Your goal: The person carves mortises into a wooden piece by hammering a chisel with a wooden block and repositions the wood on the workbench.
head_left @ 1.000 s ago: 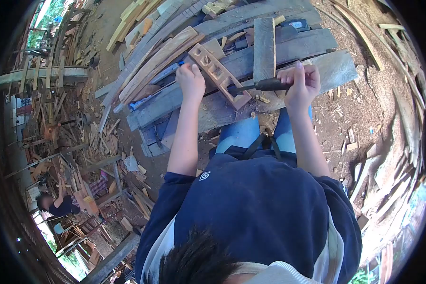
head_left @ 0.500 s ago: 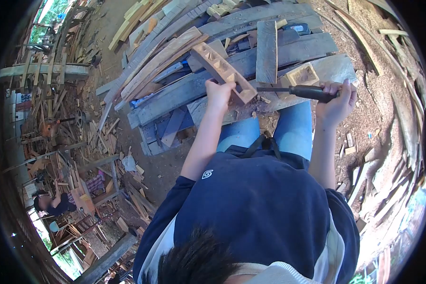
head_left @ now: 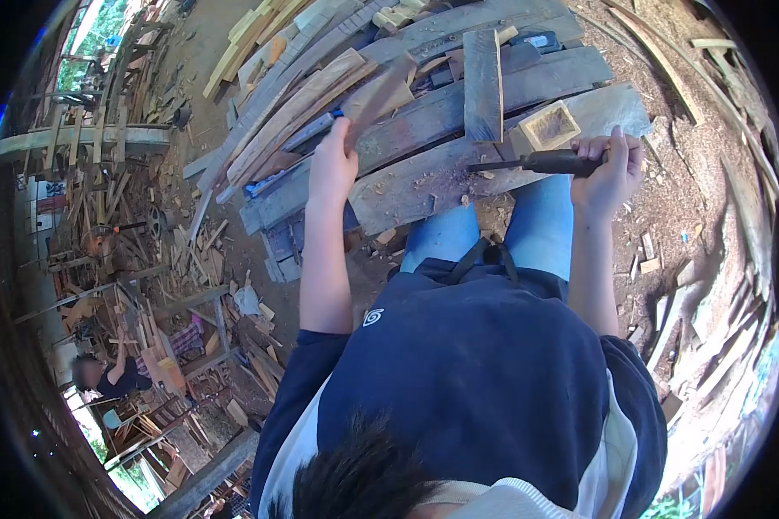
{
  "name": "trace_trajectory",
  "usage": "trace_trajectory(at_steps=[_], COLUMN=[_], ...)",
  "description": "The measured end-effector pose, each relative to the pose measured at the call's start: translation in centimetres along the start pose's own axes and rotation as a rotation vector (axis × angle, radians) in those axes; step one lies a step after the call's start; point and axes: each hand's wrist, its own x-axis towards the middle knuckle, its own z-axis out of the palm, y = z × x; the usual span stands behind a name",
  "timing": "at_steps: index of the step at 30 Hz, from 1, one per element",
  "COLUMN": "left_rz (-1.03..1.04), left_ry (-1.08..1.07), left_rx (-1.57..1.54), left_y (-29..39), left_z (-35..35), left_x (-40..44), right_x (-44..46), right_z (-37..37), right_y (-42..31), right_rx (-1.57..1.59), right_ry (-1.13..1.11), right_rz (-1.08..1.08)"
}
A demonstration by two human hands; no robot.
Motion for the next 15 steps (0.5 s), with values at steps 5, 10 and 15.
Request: trace_trajectory(at_steps=[5,10,15], left_rz=[-0.140,-0.036,-0.148], left_ry=[-0.379,-0.048,-0.403], left_rx=[0.188,0.016,0.100], left_y=[-1.2,-0.5,-0.5], left_z=[-0.4,0.5,1.3], left_x=[0.9,-0.2,-1.0], right_x=[-0.2,0.0,-0.2], right_z=[0.1,-0.4,-0.6], right_y=[-0.9,-1.4,-1.6], right_rx=[0.005,-0.037,-0.064], right_ry=[-0.058,-0.035,-0.058], right_rz=[-0.010,-0.046,-0.040])
